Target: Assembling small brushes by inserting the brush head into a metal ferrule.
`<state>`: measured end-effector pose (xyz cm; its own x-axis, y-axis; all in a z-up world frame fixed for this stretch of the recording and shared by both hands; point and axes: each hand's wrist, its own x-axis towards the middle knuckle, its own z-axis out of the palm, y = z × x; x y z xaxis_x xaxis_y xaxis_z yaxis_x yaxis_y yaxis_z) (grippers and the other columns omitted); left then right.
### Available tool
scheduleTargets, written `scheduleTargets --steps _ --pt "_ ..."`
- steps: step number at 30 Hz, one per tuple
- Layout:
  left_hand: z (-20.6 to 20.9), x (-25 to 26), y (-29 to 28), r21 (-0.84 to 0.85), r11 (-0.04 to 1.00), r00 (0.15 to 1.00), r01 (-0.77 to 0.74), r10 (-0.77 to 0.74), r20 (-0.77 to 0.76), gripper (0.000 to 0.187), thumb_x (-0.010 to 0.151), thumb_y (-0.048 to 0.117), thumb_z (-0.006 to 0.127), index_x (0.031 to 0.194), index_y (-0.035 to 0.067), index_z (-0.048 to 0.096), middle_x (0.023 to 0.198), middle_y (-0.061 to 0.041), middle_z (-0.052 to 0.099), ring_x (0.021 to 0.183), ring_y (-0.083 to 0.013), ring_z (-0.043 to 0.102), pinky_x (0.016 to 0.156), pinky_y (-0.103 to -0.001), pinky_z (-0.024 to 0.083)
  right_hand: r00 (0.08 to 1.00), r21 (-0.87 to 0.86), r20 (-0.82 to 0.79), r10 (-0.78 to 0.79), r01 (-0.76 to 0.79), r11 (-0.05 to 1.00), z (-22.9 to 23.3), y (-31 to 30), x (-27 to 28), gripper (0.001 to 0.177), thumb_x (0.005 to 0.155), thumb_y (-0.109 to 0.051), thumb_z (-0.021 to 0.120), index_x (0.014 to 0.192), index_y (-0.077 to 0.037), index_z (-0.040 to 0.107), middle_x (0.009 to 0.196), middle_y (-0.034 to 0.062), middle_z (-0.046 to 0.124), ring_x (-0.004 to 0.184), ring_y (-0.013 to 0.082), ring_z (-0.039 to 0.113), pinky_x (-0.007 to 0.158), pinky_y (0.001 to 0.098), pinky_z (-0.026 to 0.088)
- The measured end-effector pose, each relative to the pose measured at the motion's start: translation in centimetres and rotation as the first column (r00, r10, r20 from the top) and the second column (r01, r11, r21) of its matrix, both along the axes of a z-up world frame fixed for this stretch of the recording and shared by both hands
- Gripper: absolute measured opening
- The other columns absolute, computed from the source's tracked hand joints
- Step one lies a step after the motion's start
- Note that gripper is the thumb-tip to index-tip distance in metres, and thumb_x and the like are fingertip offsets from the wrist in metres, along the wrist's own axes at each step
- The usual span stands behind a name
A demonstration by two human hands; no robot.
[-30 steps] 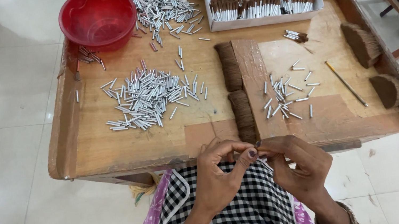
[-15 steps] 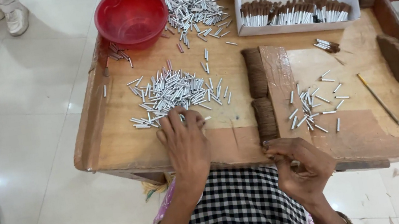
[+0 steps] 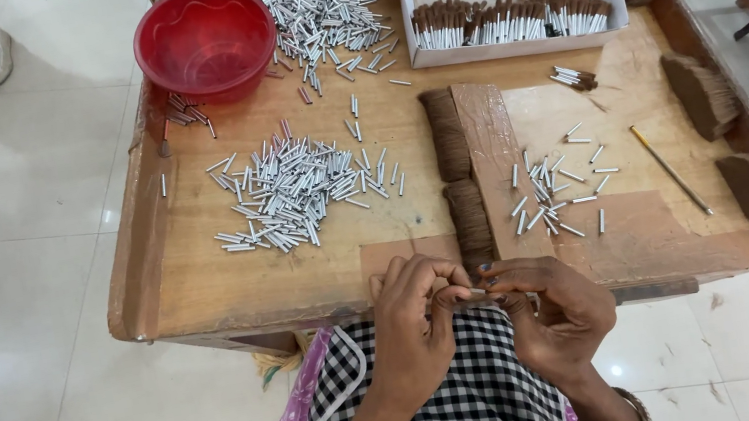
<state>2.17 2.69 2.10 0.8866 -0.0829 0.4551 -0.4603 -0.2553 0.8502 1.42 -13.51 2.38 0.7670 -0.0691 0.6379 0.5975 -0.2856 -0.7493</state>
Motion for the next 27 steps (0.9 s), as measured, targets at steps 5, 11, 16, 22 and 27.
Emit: scheduleTargets --steps 5,11,16,22,27 --pt "0.2 -0.4 -0.1 0.130 0.984 0.985 -0.126 0.108 0.133 0.010 0.088 0.001 0.070 0.092 0.008 0.064 0.093 0.003 0.069 0.084 -0.0176 0.056 0.080 -0.035 0.034 0.962 -0.330 0.184 -0.202 0.254 0.909 1.9 0.3 -0.7 0.025 0.079 0.017 0.067 0.092 -0.003 0.074 0.096 0.0105 0.078 0.084 0.0158 0.077 0.067 0.0240 0.058" --pt "0.6 -0.7 -0.1 0.192 0.946 0.947 -0.261 0.212 0.241 0.012 0.089 0.002 0.072 0.093 0.010 0.063 0.093 0.003 0.067 0.087 -0.0177 0.058 0.080 -0.036 0.034 0.977 -0.450 0.172 -0.129 0.194 0.872 2.8 -0.5 -1.1 0.028 0.078 0.013 0.074 0.100 -0.004 0.077 0.100 0.0094 0.078 0.087 0.0154 0.077 0.068 0.0257 0.059" --pt "-0.2 -0.8 0.0 0.224 0.927 0.938 -0.300 0.244 0.246 0.014 0.087 0.001 0.071 0.096 0.010 0.064 0.093 0.001 0.067 0.088 -0.0185 0.058 0.081 -0.036 0.034 0.992 -0.443 0.102 -0.081 0.118 0.889 3.6 0.2 -1.1 0.033 0.077 0.014 0.073 0.107 -0.001 0.075 0.107 0.0126 0.076 0.093 0.0192 0.076 0.071 0.0266 0.062" --pt "-0.2 -0.7 0.0 0.228 0.926 0.939 -0.302 0.248 0.239 0.013 0.088 0.003 0.072 0.095 0.010 0.065 0.092 0.002 0.068 0.087 -0.0189 0.058 0.079 -0.036 0.033 0.988 -0.457 0.154 -0.024 0.093 0.884 3.2 0.5 -1.1 0.037 0.079 0.017 0.070 0.111 -0.001 0.074 0.106 0.0110 0.075 0.092 0.0186 0.076 0.076 0.0272 0.063" --pt "-0.3 -0.9 0.0 0.232 0.927 0.943 -0.294 0.241 0.231 0.013 0.088 0.004 0.073 0.097 0.009 0.065 0.093 0.000 0.067 0.087 -0.0198 0.058 0.080 -0.037 0.034 0.987 -0.463 0.160 -0.011 0.085 0.882 2.9 0.8 -1.0 0.040 0.078 0.019 0.068 0.112 0.000 0.074 0.106 0.0113 0.076 0.091 0.0183 0.076 0.076 0.0264 0.063"
